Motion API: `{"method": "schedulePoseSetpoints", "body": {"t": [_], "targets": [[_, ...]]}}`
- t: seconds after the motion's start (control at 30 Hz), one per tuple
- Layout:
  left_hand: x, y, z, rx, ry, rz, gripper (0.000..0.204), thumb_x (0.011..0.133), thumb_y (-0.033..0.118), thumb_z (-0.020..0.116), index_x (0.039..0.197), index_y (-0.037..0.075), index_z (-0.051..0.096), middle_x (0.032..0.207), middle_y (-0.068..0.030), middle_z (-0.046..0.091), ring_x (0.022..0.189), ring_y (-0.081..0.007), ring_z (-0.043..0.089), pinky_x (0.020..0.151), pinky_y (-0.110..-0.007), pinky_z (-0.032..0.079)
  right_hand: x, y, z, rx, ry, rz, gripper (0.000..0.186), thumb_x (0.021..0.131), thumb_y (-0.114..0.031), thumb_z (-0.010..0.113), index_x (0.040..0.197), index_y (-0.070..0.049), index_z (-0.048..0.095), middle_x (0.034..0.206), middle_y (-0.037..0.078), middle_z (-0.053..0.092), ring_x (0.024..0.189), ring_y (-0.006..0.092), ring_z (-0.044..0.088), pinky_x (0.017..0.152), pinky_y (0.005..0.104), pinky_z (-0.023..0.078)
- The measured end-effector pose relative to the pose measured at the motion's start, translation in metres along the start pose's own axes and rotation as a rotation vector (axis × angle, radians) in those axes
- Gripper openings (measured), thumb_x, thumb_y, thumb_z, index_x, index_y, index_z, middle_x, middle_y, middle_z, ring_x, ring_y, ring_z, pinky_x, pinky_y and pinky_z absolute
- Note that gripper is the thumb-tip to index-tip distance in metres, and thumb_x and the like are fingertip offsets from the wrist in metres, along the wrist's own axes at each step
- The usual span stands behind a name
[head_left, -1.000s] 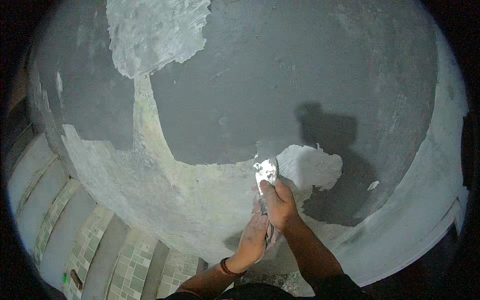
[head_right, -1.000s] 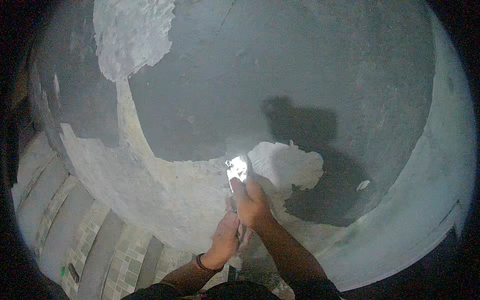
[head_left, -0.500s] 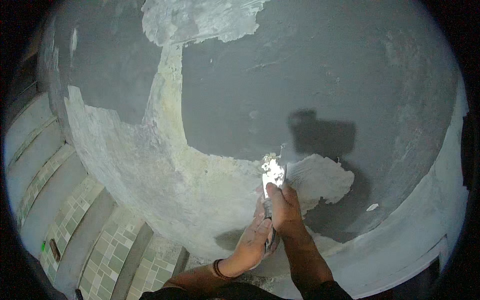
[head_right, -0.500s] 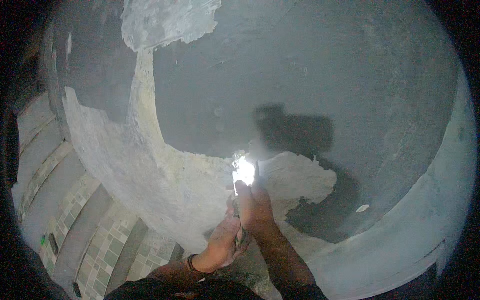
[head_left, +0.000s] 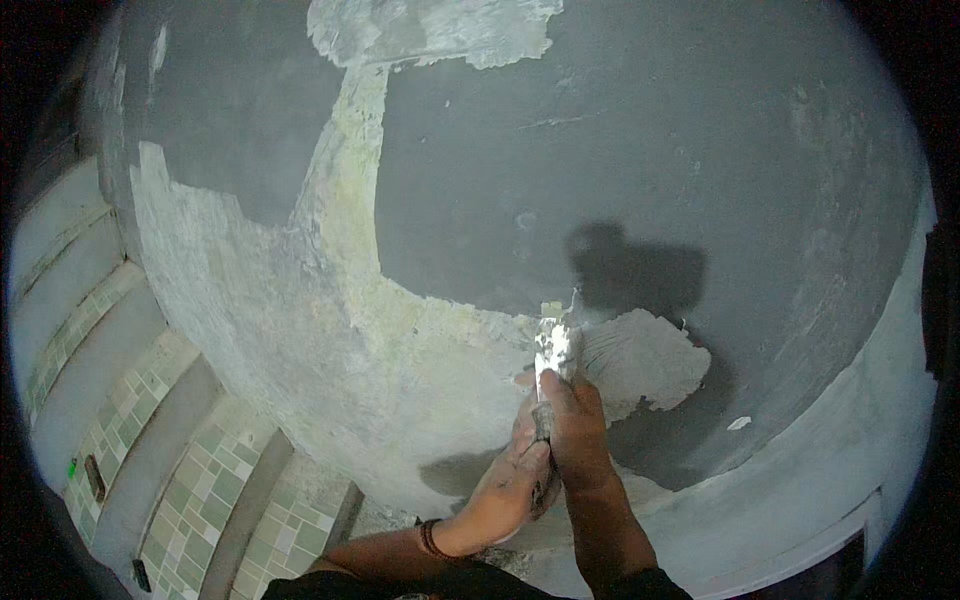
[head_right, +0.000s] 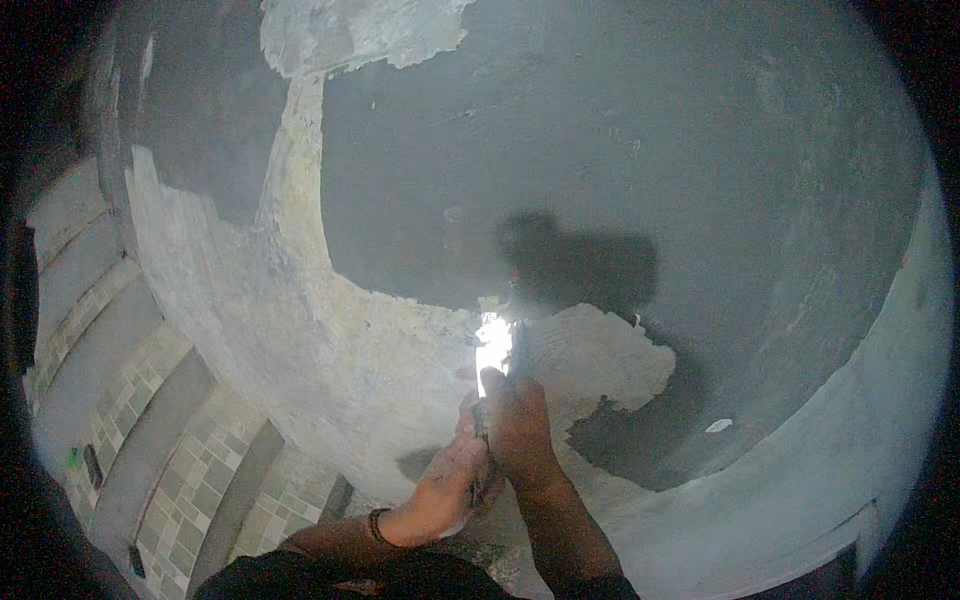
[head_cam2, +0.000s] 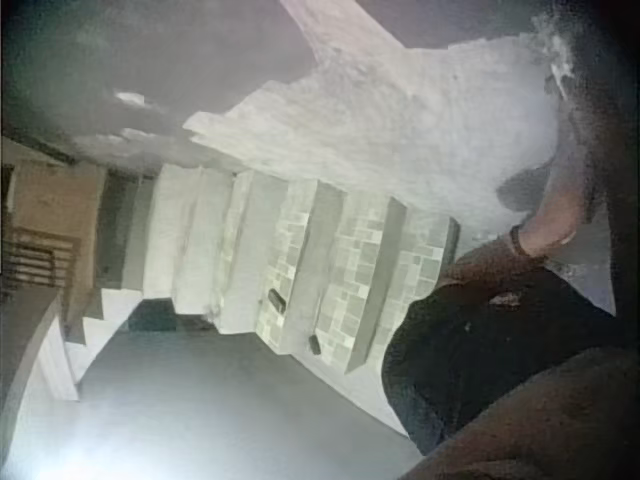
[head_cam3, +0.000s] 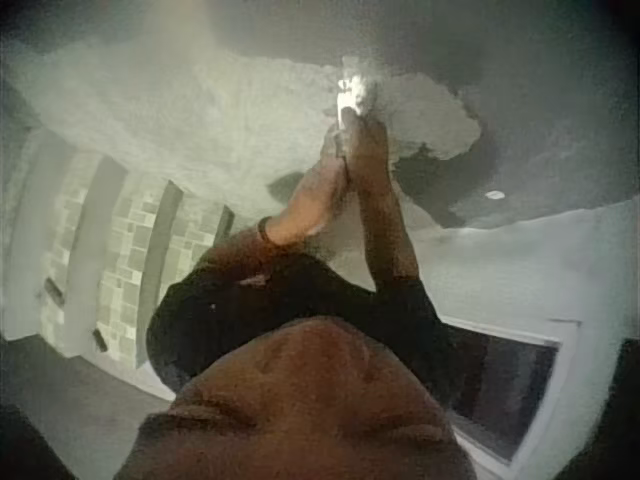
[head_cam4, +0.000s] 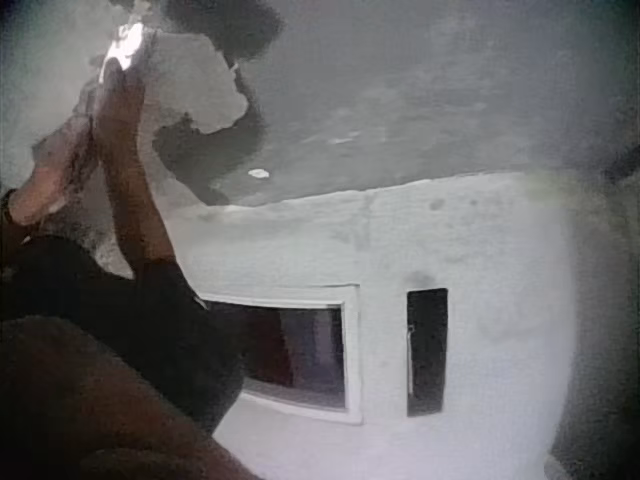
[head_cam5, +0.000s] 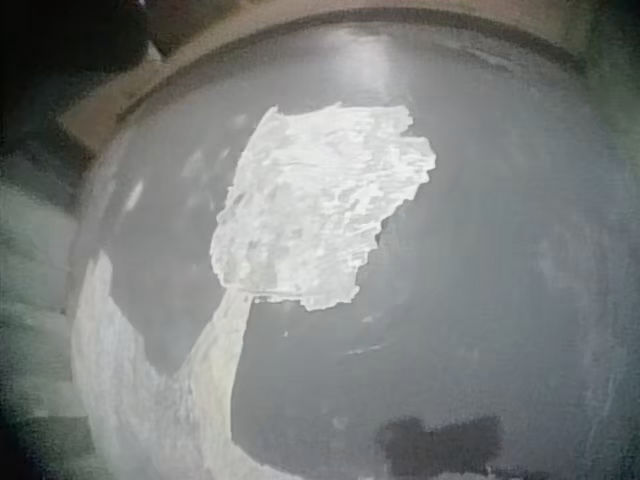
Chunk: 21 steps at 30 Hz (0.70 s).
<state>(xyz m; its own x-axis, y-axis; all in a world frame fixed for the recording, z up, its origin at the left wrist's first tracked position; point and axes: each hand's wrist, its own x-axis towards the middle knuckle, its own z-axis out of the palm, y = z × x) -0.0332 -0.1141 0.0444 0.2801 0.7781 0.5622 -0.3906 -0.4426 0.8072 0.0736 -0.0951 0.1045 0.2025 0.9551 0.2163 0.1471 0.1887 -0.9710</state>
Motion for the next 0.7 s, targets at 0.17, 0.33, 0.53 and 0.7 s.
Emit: {"method": "schedulePoseSetpoints", "body": {"t": [0.17,0.33,0.53,0.7], "targets": [[-0.006,-0.001,0.001,-0.507,-0.140,-0.480,0.069,0.106,0.043,0.036,0.158,0.010,0.004,0.085,-0.0028,0.053,0.054,-0.0104,0.046,0.043,-0.023,0.037,0.003,-0.002,0.002,0.007,0.029,-0.152,0.032,0.099,-0.026,0.050,0.097,0.001,0.066,0.063,0.004,0.057,0.055,0.0113,0.053,0.054,0.0276,0.042],[-0.009,0.006,-0.003,-0.371,-0.140,-0.545,0.047,0.107,0.031,0.036,0.145,0.004,0.029,0.093,-0.0058,0.054,0.078,-0.0155,0.053,0.070,-0.028,0.043,0.001,-0.002,0.000,0.054,0.003,-0.026,0.032,0.100,-0.028,0.051,0.095,0.001,0.064,0.059,0.004,0.055,0.050,0.0127,0.052,0.049,0.0297,0.043],[-0.002,-0.007,0.003,-0.345,-0.085,-0.306,0.064,0.107,0.037,0.038,0.155,0.009,0.007,0.095,-0.0048,0.048,0.076,-0.0154,0.042,0.064,-0.028,0.034,0.003,-0.007,0.006,0.084,0.039,0.064,0.033,0.101,-0.029,0.052,0.099,0.002,0.063,0.057,0.005,0.054,0.045,0.0147,0.051,0.045,0.0301,0.042],[-0.004,-0.025,0.006,-0.335,-0.080,-0.261,0.077,0.106,0.044,0.041,0.158,0.014,-0.007,0.078,0.0005,0.048,0.055,-0.0102,0.042,0.043,-0.022,0.037,0.002,-0.009,0.004,0.139,-0.010,0.052,0.030,0.100,-0.025,0.051,0.100,0.002,0.064,0.058,0.005,0.055,0.046,0.0143,0.051,0.045,0.0304,0.042]]}}
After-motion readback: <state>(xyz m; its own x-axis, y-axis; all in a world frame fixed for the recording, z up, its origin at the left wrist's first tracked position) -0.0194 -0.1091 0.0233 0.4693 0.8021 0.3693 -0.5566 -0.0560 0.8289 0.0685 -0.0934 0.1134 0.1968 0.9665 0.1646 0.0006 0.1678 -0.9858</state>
